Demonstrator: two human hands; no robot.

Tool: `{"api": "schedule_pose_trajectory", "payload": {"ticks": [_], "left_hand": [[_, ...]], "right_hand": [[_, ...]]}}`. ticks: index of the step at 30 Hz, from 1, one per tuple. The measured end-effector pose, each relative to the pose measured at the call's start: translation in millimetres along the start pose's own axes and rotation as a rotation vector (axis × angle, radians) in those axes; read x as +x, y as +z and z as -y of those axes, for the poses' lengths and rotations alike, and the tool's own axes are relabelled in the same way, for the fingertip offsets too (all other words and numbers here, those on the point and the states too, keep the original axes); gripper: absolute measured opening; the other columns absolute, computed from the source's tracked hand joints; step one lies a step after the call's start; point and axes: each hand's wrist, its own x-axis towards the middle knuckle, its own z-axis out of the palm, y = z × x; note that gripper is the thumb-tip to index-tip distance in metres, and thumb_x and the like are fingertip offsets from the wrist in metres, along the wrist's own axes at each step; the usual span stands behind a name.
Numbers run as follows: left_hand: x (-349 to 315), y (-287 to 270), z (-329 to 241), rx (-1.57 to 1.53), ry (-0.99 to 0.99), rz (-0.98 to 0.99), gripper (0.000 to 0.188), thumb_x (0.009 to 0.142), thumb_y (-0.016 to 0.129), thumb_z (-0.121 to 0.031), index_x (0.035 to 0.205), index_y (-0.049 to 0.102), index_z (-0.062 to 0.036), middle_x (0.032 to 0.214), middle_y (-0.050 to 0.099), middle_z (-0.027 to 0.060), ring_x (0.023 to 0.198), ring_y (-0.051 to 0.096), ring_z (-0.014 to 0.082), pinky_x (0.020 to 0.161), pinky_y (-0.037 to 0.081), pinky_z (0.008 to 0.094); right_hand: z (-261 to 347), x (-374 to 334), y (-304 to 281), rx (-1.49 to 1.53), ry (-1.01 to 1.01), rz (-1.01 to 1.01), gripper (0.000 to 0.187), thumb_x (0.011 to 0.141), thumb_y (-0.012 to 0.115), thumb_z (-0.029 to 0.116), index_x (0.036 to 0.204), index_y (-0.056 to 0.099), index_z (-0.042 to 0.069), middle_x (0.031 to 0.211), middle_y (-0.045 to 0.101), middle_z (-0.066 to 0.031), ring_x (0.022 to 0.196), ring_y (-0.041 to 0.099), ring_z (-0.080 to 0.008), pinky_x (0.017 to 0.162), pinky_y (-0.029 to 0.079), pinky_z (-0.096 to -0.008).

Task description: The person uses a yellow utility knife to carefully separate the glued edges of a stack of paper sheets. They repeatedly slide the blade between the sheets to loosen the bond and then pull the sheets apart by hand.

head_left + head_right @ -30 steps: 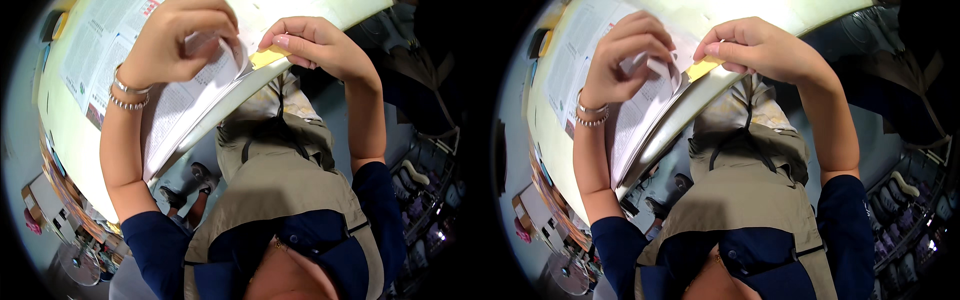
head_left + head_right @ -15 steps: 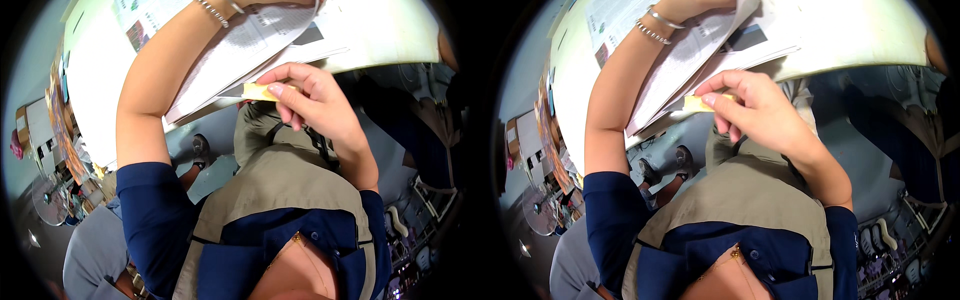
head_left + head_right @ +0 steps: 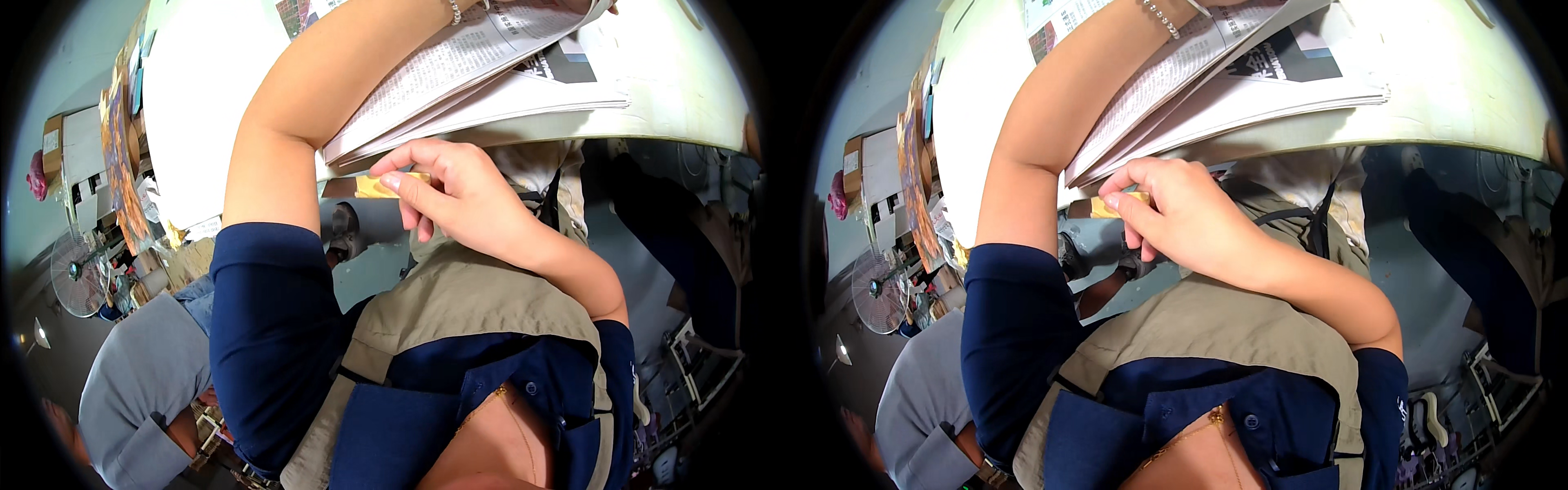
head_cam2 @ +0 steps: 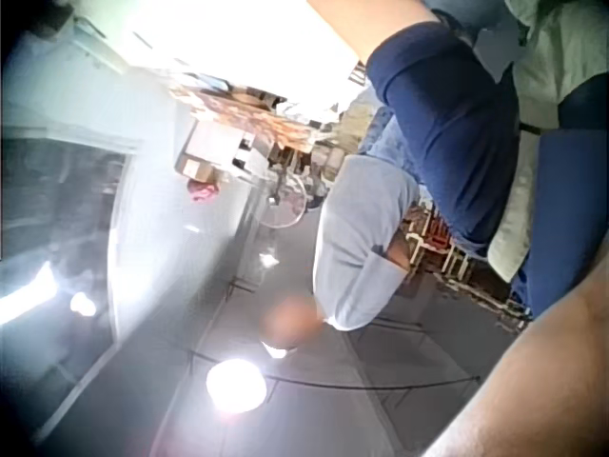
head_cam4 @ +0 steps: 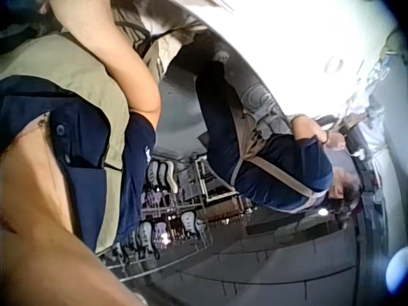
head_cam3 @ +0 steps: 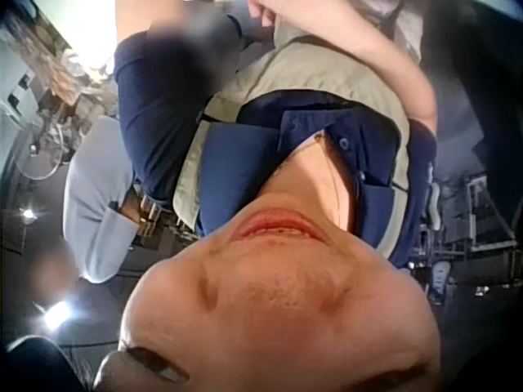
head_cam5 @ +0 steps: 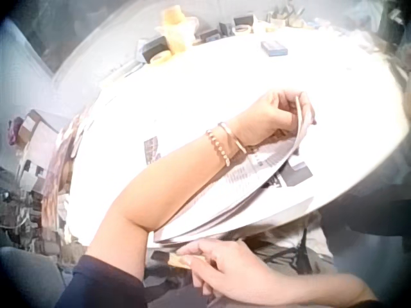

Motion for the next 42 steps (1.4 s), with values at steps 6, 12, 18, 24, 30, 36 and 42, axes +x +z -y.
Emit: {"api": "schedule_pose_trajectory", "payload": {"ticks": [6, 12, 18, 24, 30, 36, 42], "left_hand": [[-13.0, 12.9, -4.9, 0.132, 0.071, -0.099, 0.012, 0.078, 0.069, -0.007, 0.088, 0.066, -0.0029, 0.085, 0.06, 0.0018, 0.078, 0.053, 0.0079, 0.069, 0.042, 0.0204], [-3.8, 18.2, -9.4, 0.645, 0.001, 0.137, 0.006, 0.071, 0.059, -0.004, 0.072, 0.065, -0.005, 0.094, 0.063, 0.01, 0.093, 0.059, 0.0216, 0.079, 0.045, 0.0331], [4.0, 38.5, -18.2, 1.087, 0.012, 0.274, 0.011, 0.057, 0.048, -0.013, 0.065, 0.056, -0.014, 0.103, 0.072, 0.0132, 0.118, 0.058, 0.0351, 0.115, 0.016, 0.0571], [2.5, 43.5, -22.3, 1.06, -0.009, 0.203, 0.021, 0.042, 0.044, -0.014, 0.059, 0.057, -0.0115, 0.097, 0.073, 0.0124, 0.112, 0.061, 0.0351, 0.114, 0.02, 0.0584], [2.9, 42.7, -22.6, 1.071, 0.046, 0.187, 0.013, 0.049, 0.049, -0.008, 0.061, 0.055, -0.0103, 0.09, 0.07, 0.0112, 0.107, 0.063, 0.0339, 0.113, 0.022, 0.0592], [-6.2, 47.9, -21.1, 0.81, -0.032, -0.024, 0.026, 0.055, 0.046, 0.005, 0.076, 0.059, -0.0043, 0.089, 0.061, 0.0076, 0.079, 0.06, 0.0212, 0.089, 0.047, 0.0378], [-2.3, 53.4, -25.3, 1.134, 0.052, 0.158, 0.022, 0.05, 0.047, 0.003, 0.069, 0.056, -0.0052, 0.097, 0.064, 0.0093, 0.085, 0.056, 0.0236, 0.084, 0.043, 0.0338]], "right_hand": [[4.7, -48.0, -36.2, 0.024, -0.036, -0.106, 0.021, 0.096, 0.054, 0.013, 0.106, 0.064, -0.002, 0.067, 0.061, -0.0039, 0.053, 0.055, -0.0066, 0.049, 0.044, -0.0208], [-3.6, -120.8, -91.6, 0.019, -0.397, -0.882, 0.02, 0.096, 0.056, 0.011, 0.107, 0.065, -0.004, 0.063, 0.059, -0.0024, 0.05, 0.049, -0.0024, 0.044, 0.037, -0.0156], [-4.7, -129.1, -110.6, -0.152, -0.425, -1.132, 0.02, 0.096, 0.057, 0.012, 0.108, 0.065, -0.003, 0.065, 0.057, -0.0004, 0.052, 0.049, -0.0024, 0.045, 0.035, -0.0154], [-5.9, -122.6, -114.0, -0.129, -0.446, -1.068, 0.016, 0.095, 0.058, 0.008, 0.105, 0.067, -0.002, 0.07, 0.06, -0.0002, 0.056, 0.052, -0.0024, 0.047, 0.036, -0.0152], [-8.2, -120.7, -117.1, -0.155, -0.459, -1.06, 0.017, 0.095, 0.059, 0.008, 0.105, 0.067, -0.001, 0.067, 0.059, 0.0008, 0.056, 0.051, -0.0017, 0.047, 0.035, -0.0156], [-7.1, -121.3, -119.4, -0.13, -0.452, -1.084, 0.018, 0.095, 0.058, 0.01, 0.105, 0.066, -0.002, 0.066, 0.058, 0.0011, 0.056, 0.05, -0.0016, 0.047, 0.034, -0.0154], [-3.0, -121.1, -120.0, -0.131, -0.468, -1.101, 0.018, 0.095, 0.058, 0.01, 0.106, 0.066, -0.002, 0.067, 0.057, 0.0013, 0.058, 0.051, -0.0016, 0.048, 0.035, -0.0155]]}}
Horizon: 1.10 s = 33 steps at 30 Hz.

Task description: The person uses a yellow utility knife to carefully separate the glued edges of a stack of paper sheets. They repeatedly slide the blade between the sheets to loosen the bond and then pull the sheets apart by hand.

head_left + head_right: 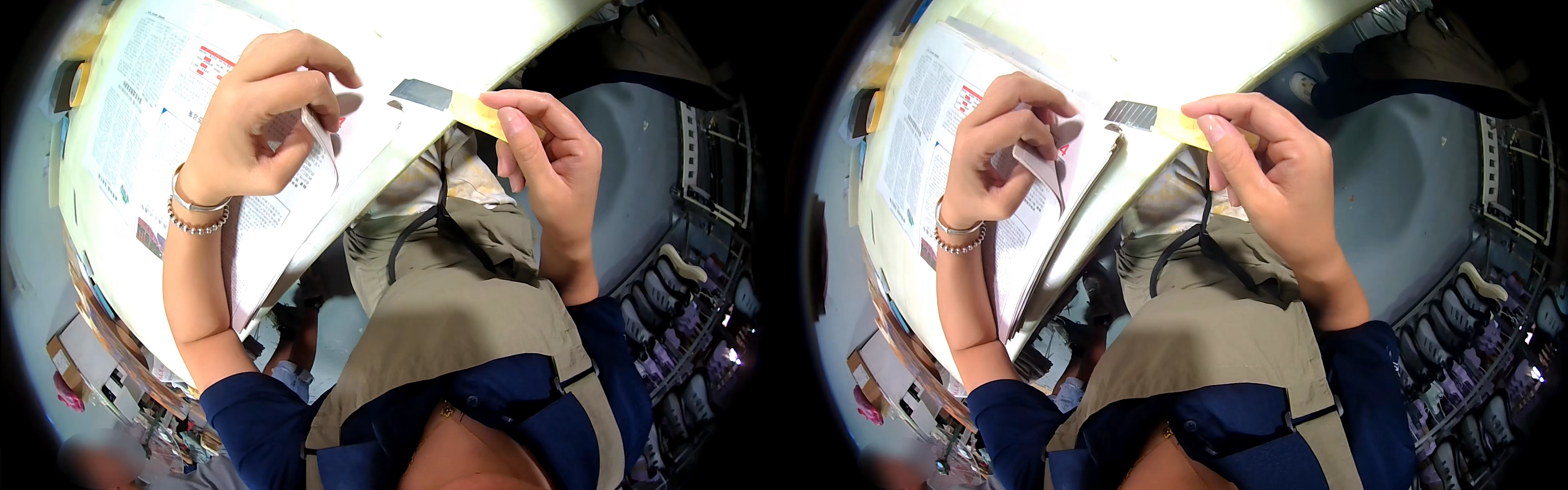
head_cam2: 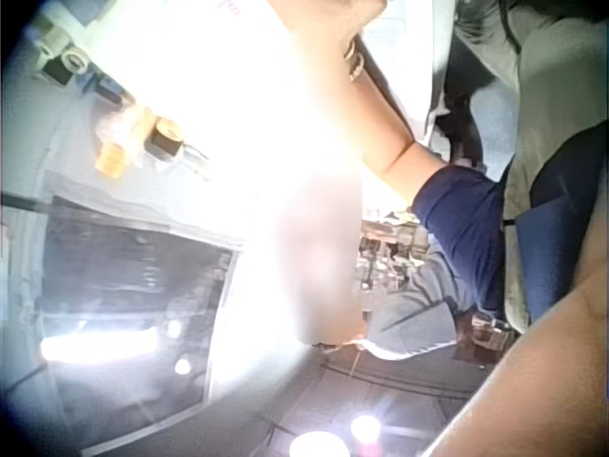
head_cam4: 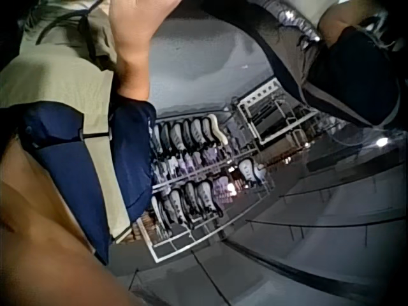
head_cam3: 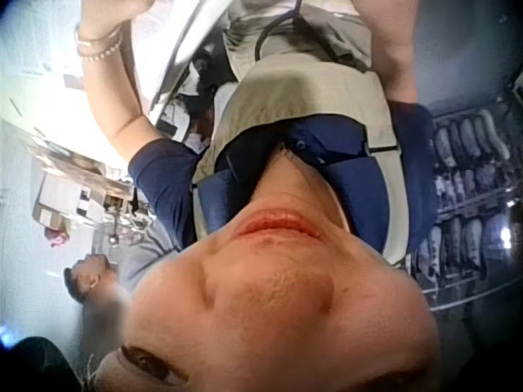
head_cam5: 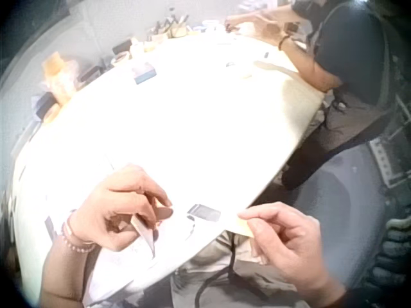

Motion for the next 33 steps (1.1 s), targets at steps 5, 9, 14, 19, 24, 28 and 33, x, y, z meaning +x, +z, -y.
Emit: {"api": "schedule_pose_trajectory", "payload": {"ticks": [5, 9, 14, 19, 24, 28, 33], "left_hand": [[5.9, 0.7, 0.3, 0.138, 0.091, 0.031, 0.025, 0.046, 0.048, 0.002, 0.067, 0.056, -0.0073, 0.104, 0.071, 0.007, 0.094, 0.058, 0.0255, 0.09, 0.042, 0.0385], [2.1, -0.3, 1.4, 0.253, 0.103, 0.04, 0.022, 0.044, 0.046, -0.003, 0.064, 0.053, -0.008, 0.102, 0.073, 0.0114, 0.1, 0.061, 0.0288, 0.102, 0.037, 0.0498], [2.7, -3.3, -4.8, 0.283, 0.098, 0.048, 0.026, 0.045, 0.046, 0.002, 0.066, 0.057, -0.0084, 0.103, 0.073, 0.0089, 0.103, 0.064, 0.0288, 0.104, 0.036, 0.0543], [2.1, -3.4, -4.2, 0.279, 0.107, 0.04, 0.029, 0.046, 0.047, 0.006, 0.067, 0.059, -0.0095, 0.101, 0.073, 0.0083, 0.103, 0.066, 0.0282, 0.104, 0.036, 0.0554], [3.0, -4.6, -5.0, 0.23, 0.097, 0.031, 0.028, 0.047, 0.048, 0.005, 0.067, 0.059, -0.01, 0.096, 0.073, 0.0099, 0.103, 0.067, 0.0278, 0.103, 0.038, 0.0544], [3.2, -5.2, -4.7, 0.178, 0.064, 0.031, 0.027, 0.046, 0.046, 0.004, 0.067, 0.058, -0.0081, 0.097, 0.072, 0.0123, 0.101, 0.067, 0.0282, 0.102, 0.04, 0.0519], [2.2, -7.2, -4.0, 0.148, 0.072, 0.017, 0.026, 0.046, 0.048, 0.001, 0.068, 0.06, -0.0046, 0.1, 0.07, 0.0154, 0.097, 0.065, 0.0303, 0.099, 0.042, 0.0494]], "right_hand": [[-0.2, -1.3, 0.7, -0.039, 0.003, 0.031, 0.018, 0.095, 0.058, 0.01, 0.107, 0.066, -0.001, 0.067, 0.057, 0.0019, 0.058, 0.051, -0.0012, 0.048, 0.035, -0.0156], [0.6, -1.4, 1.7, -0.061, -0.01, 0.015, 0.017, 0.095, 0.058, 0.009, 0.106, 0.067, 0.0, 0.067, 0.058, 0.0019, 0.058, 0.051, -0.0012, 0.048, 0.035, -0.0157], [1.3, -1.2, 0.4, -0.048, 0.007, 0.017, 0.017, 0.095, 0.058, 0.009, 0.105, 0.067, 0.0, 0.068, 0.059, 0.0015, 0.058, 0.051, -0.0015, 0.048, 0.035, -0.0158], [-1.2, 0.1, 0.8, -0.051, -0.017, 0.0, 0.017, 0.095, 0.058, 0.01, 0.106, 0.067, 0.0, 0.068, 0.058, 0.0018, 0.057, 0.051, -0.0016, 0.049, 0.035, -0.0159], [-0.7, 3.0, -1.0, 0.021, -0.056, -0.006, 0.021, 0.098, 0.049, 0.008, 0.108, 0.066, 0.001, 0.074, 0.057, 0.0004, 0.061, 0.049, -0.0025, 0.053, 0.038, -0.0174], [-11.7, 12.0, 6.1, -0.113, -0.236, 0.043, 0.019, 0.091, 0.05, 0.007, 0.099, 0.066, 0.001, 0.081, 0.057, -0.007, 0.069, 0.052, -0.0121, 0.06, 0.042, -0.0255], [-11.8, 23.4, 53.0, -0.429, -0.391, -0.012, 0.016, 0.079, 0.068, 0.019, 0.081, 0.065, 0.003, 0.075, 0.053, -0.0111, 0.072, 0.056, -0.0277, 0.063, 0.046, -0.0376]]}}
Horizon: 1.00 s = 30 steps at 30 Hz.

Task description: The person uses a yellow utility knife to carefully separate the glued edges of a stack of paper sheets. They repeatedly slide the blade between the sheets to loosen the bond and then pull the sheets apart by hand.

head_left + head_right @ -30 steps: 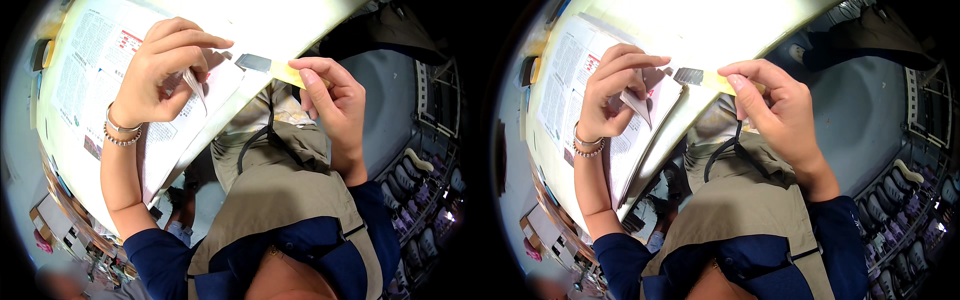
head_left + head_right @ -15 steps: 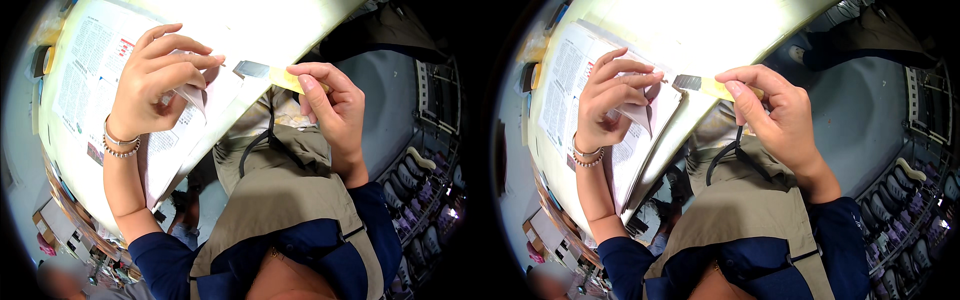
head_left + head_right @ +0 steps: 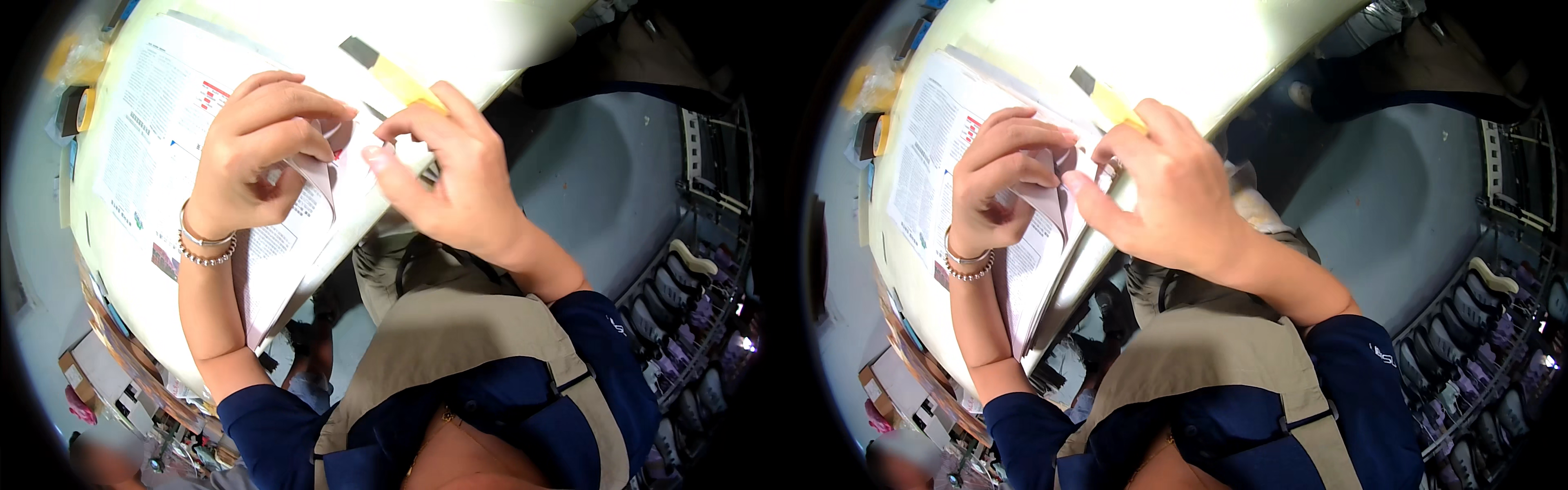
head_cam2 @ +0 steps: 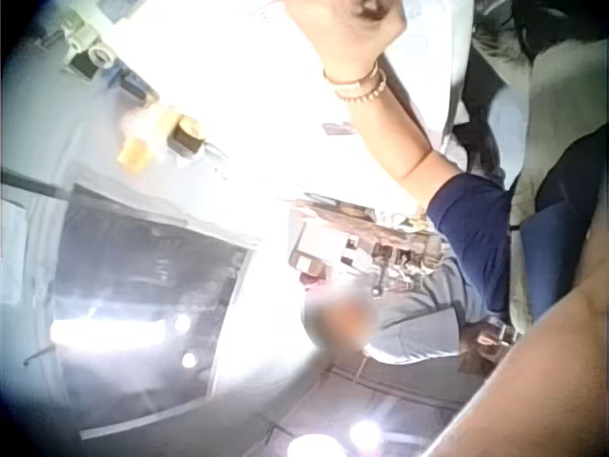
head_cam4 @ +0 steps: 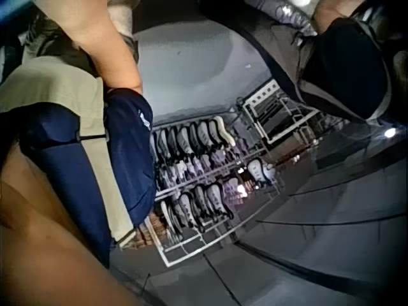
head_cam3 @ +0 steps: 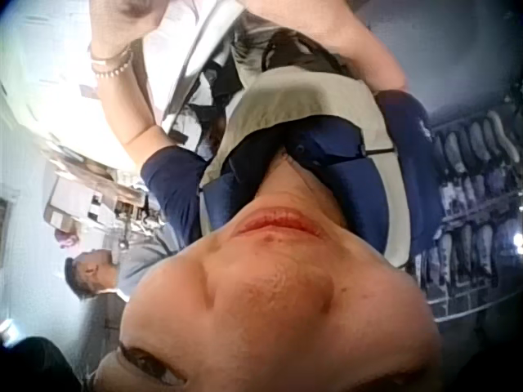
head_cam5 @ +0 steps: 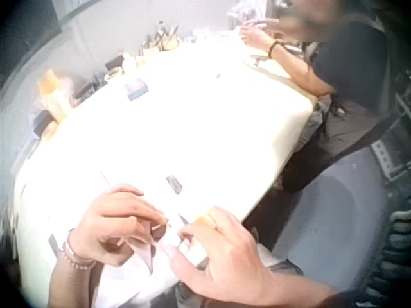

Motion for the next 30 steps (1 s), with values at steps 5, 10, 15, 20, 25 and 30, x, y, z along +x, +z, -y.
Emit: {"api": "schedule_pose_trajectory", "payload": {"ticks": [5, 10, 15, 20, 25, 30], "left_hand": [[4.0, -4.1, -7.5, 0.006, 0.038, -0.081, 0.025, 0.047, 0.057, 0.005, 0.069, 0.061, -0.0053, 0.089, 0.067, 0.0103, 0.08, 0.062, 0.0285, 0.076, 0.049, 0.0386], [4.6, -4.5, -6.9, -0.01, 0.001, -0.091, 0.023, 0.045, 0.056, 0.002, 0.066, 0.059, -0.0085, 0.091, 0.067, 0.0075, 0.082, 0.063, 0.0252, 0.084, 0.049, 0.0431], [11.2, -4.4, -12.6, -0.013, -0.003, -0.138, 0.024, 0.045, 0.055, 0.0, 0.066, 0.061, -0.0109, 0.085, 0.063, 0.0029, 0.079, 0.06, 0.0234, 0.081, 0.046, 0.0395], [4.4, -4.1, -7.5, -0.001, -0.014, -0.159, 0.026, 0.047, 0.056, 0.001, 0.069, 0.063, -0.0116, 0.082, 0.061, 0.0028, 0.077, 0.058, 0.0235, 0.075, 0.043, 0.0369], [0.9, -7.0, -4.7, -0.06, -0.031, -0.124, 0.028, 0.054, 0.062, 0.002, 0.079, 0.063, -0.0086, 0.096, 0.06, 0.0083, 0.087, 0.057, 0.0297, 0.078, 0.044, 0.0388], [-8.9, -11.6, -1.8, -0.009, -0.018, -0.13, 0.028, 0.047, 0.055, 0.002, 0.073, 0.06, -0.0061, 0.103, 0.064, 0.0108, 0.085, 0.058, 0.0268, 0.077, 0.044, 0.0338]], "right_hand": [[3.4, 9.6, 14.6, 0.079, 0.094, 0.08, 0.019, 0.08, 0.069, 0.02, 0.083, 0.067, 0.002, 0.079, 0.056, -0.0149, 0.078, 0.057, -0.0327, 0.068, 0.048, -0.041], [2.7, 17.9, 16.9, 0.067, 0.134, 0.083, 0.014, 0.082, 0.068, 0.018, 0.085, 0.068, 0.004, 0.077, 0.056, -0.0119, 0.073, 0.057, -0.0269, 0.065, 0.047, -0.0356], [-6.1, 20.3, 8.0, 0.181, 0.177, 0.174, 0.011, 0.085, 0.066, 0.015, 0.083, 0.067, 0.004, 0.077, 0.055, -0.0087, 0.071, 0.055, -0.0209, 0.063, 0.045, -0.0313], [-6.7, 22.3, 9.4, 0.161, 0.2, 0.177, 0.013, 0.085, 0.068, 0.016, 0.082, 0.066, 0.003, 0.078, 0.055, -0.0078, 0.071, 0.054, -0.0186, 0.064, 0.045, -0.0296], [-7.9, 16.0, 18.0, 0.168, 0.17, 0.088, 0.01, 0.08, 0.071, 0.016, 0.076, 0.069, 0.007, 0.074, 0.055, -0.0101, 0.067, 0.057, -0.0253, 0.061, 0.046, -0.0339], [1.4, 18.7, 22.0, 0.136, 0.175, 0.06, 0.015, 0.077, 0.075, 0.017, 0.074, 0.066, 0.004, 0.068, 0.053, -0.0078, 0.06, 0.053, -0.0199, 0.055, 0.042, -0.0316]]}}
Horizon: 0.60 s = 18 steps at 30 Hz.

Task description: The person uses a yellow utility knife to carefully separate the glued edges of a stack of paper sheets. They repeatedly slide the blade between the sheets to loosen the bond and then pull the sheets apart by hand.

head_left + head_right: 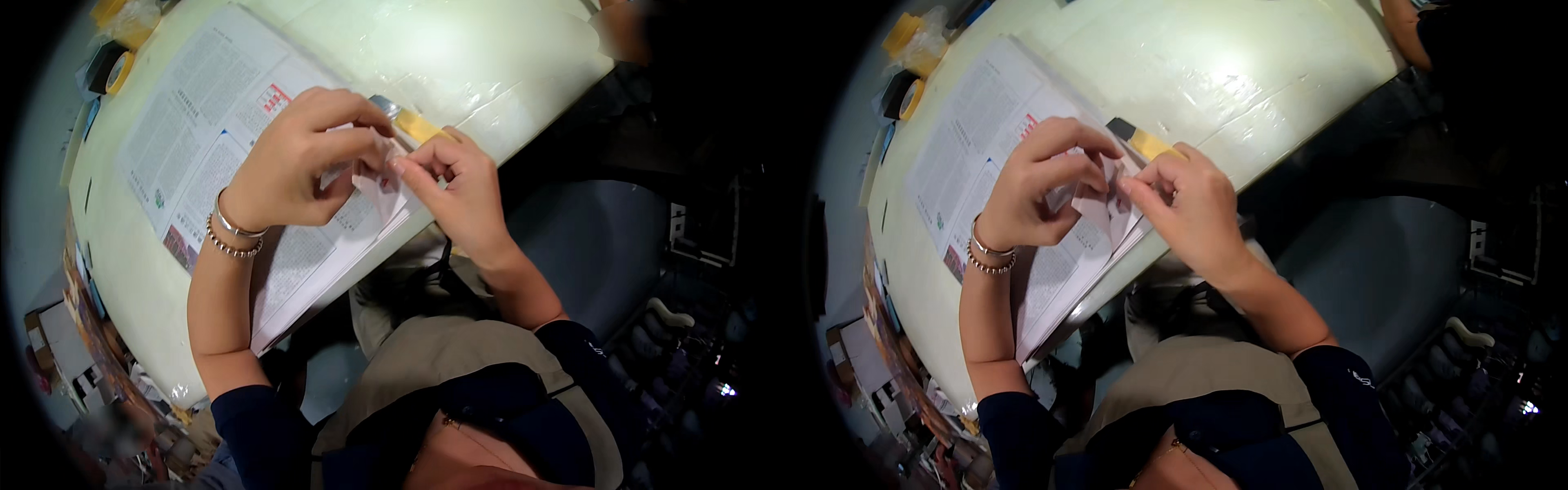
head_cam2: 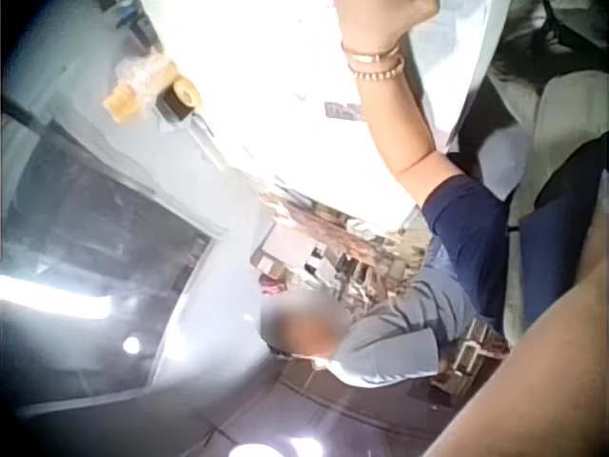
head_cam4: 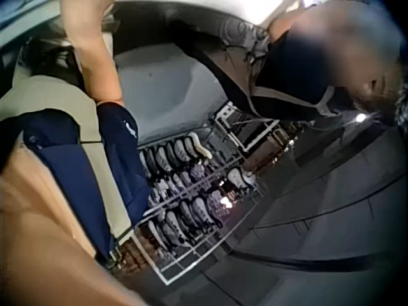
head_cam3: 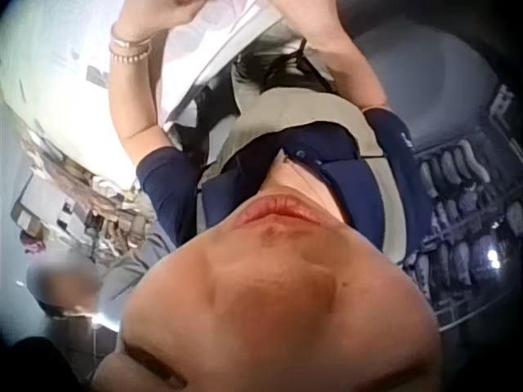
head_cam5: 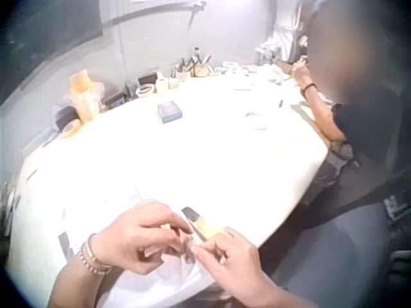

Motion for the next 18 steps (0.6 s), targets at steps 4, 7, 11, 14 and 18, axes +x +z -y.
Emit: {"api": "schedule_pose_trajectory", "payload": {"ticks": [4, 7, 11, 14, 18], "left_hand": [[-0.1, -0.1, 2.2, 0.0, 0.007, 0.053, 0.028, 0.043, 0.054, 0.001, 0.07, 0.058, -0.0058, 0.102, 0.069, 0.0089, 0.081, 0.056, 0.0249, 0.074, 0.044, 0.0332], [1.0, 4.0, 2.6, 0.059, 0.019, 0.049, 0.029, 0.041, 0.054, 0.001, 0.069, 0.058, -0.0057, 0.098, 0.072, 0.0061, 0.078, 0.054, 0.0242, 0.073, 0.044, 0.033], [3.7, 3.8, 1.7, 0.08, 0.039, 0.037, 0.029, 0.04, 0.053, 0.002, 0.068, 0.058, -0.0056, 0.096, 0.072, 0.005, 0.078, 0.054, 0.0244, 0.073, 0.044, 0.0335], [3.1, 6.4, 4.7, 0.05, 0.039, 0.035, 0.03, 0.042, 0.052, 0.004, 0.069, 0.058, -0.0054, 0.098, 0.072, 0.0059, 0.078, 0.055, 0.024, 0.072, 0.044, 0.0335], [1.3, 8.7, 7.3, -0.01, 0.013, 0.039, 0.032, 0.044, 0.051, 0.007, 0.071, 0.061, -0.0055, 0.099, 0.071, 0.0069, 0.079, 0.056, 0.023, 0.072, 0.045, 0.0324]], "right_hand": [[-4.7, -1.9, 2.6, 0.052, 0.062, -0.012, 0.018, 0.076, 0.077, 0.017, 0.073, 0.066, 0.003, 0.068, 0.054, -0.0066, 0.058, 0.052, -0.0173, 0.053, 0.041, -0.0306], [-1.1, -1.2, -2.4, 0.023, 0.084, 0.0, 0.021, 0.075, 0.078, 0.02, 0.072, 0.066, 0.003, 0.068, 0.054, -0.0068, 0.059, 0.052, -0.0182, 0.054, 0.042, -0.0308], [-4.5, -0.1, -14.2, -0.084, -0.051, 0.002, 0.016, 0.085, 0.069, 0.018, 0.079, 0.068, 0.004, 0.07, 0.056, -0.0087, 0.062, 0.054, -0.0213, 0.058, 0.044, -0.033], [-11.0, 5.8, -36.2, -0.213, -0.277, -0.084, 0.02, 0.095, 0.052, 0.012, 0.086, 0.069, 0.005, 0.074, 0.06, -0.01, 0.064, 0.057, -0.0249, 0.06, 0.046, -0.0364], [1.7, 4.4, -71.5, 0.05, -0.066, -0.041, 0.026, 0.099, 0.046, 0.01, 0.118, 0.062, 0.002, 0.065, 0.047, 0.0038, 0.058, 0.037, -0.0017, 0.053, 0.03, -0.0186]]}}
